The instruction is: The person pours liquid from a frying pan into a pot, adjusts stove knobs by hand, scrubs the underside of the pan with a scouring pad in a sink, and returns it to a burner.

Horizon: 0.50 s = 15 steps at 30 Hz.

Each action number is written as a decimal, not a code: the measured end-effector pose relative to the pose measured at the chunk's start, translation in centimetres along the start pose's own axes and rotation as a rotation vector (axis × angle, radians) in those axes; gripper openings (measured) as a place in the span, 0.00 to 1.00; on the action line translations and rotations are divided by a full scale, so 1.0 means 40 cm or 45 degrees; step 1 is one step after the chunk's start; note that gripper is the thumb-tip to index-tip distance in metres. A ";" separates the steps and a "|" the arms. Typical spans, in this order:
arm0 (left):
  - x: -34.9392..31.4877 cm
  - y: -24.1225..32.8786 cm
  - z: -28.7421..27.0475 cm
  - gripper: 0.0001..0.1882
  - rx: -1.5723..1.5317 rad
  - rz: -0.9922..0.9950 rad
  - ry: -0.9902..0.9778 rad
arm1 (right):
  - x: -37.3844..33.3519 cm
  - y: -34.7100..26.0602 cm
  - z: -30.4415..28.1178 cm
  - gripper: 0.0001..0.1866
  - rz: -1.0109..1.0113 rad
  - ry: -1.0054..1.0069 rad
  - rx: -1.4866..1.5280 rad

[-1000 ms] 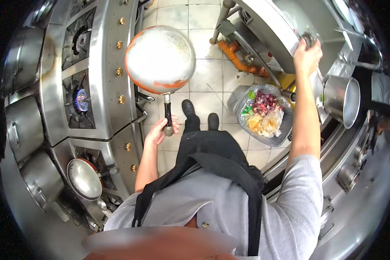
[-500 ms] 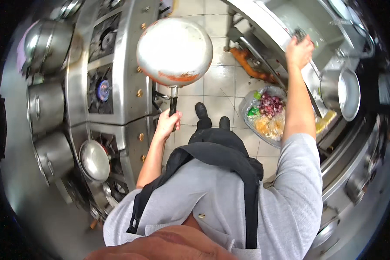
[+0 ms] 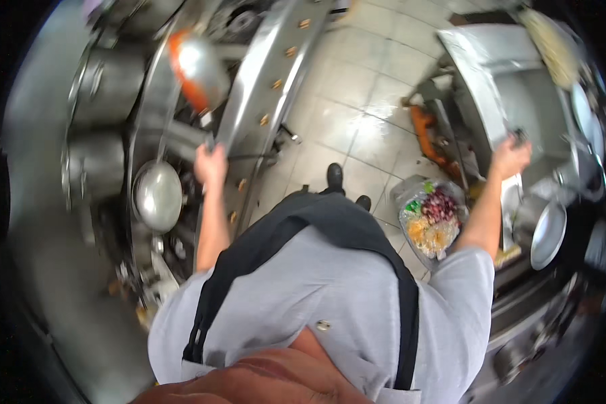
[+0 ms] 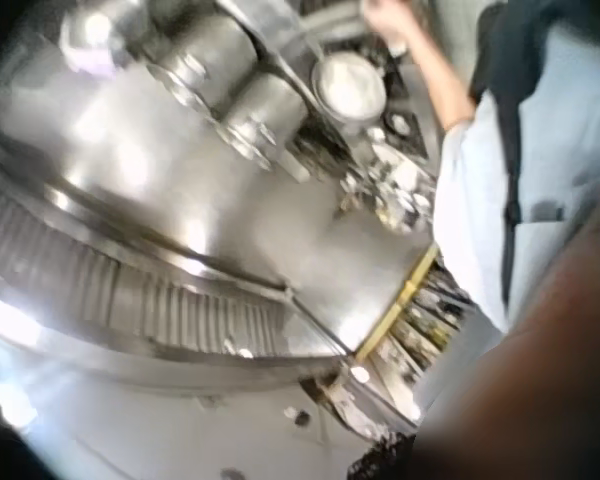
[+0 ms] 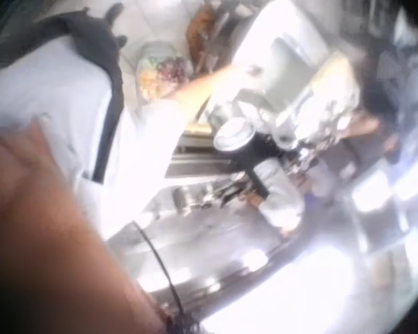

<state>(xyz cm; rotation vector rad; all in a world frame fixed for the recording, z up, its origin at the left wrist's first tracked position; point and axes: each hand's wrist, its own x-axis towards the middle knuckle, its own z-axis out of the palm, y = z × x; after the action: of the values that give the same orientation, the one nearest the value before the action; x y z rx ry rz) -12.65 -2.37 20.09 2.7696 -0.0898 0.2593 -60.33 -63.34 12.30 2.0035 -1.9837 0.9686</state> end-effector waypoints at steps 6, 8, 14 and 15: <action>0.160 -0.241 -0.034 0.25 0.304 0.037 0.124 | -0.006 -0.067 -0.007 0.33 0.067 -0.019 -0.027; 0.164 -0.211 -0.035 0.25 0.464 -0.009 0.031 | -0.014 -0.063 -0.023 0.33 0.136 -0.009 -0.090; 0.168 -0.190 -0.030 0.22 0.488 -0.160 -0.116 | -0.019 -0.106 -0.063 0.32 0.202 -0.021 -0.104; 0.196 -0.217 -0.010 0.24 0.448 -0.167 -0.172 | -0.015 -0.101 -0.069 0.32 0.215 -0.024 -0.102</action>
<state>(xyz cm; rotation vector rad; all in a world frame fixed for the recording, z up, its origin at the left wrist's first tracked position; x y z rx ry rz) -4.21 5.64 18.98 3.1242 0.1152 0.0560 -57.37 -60.92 15.42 1.8348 -2.1946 0.8900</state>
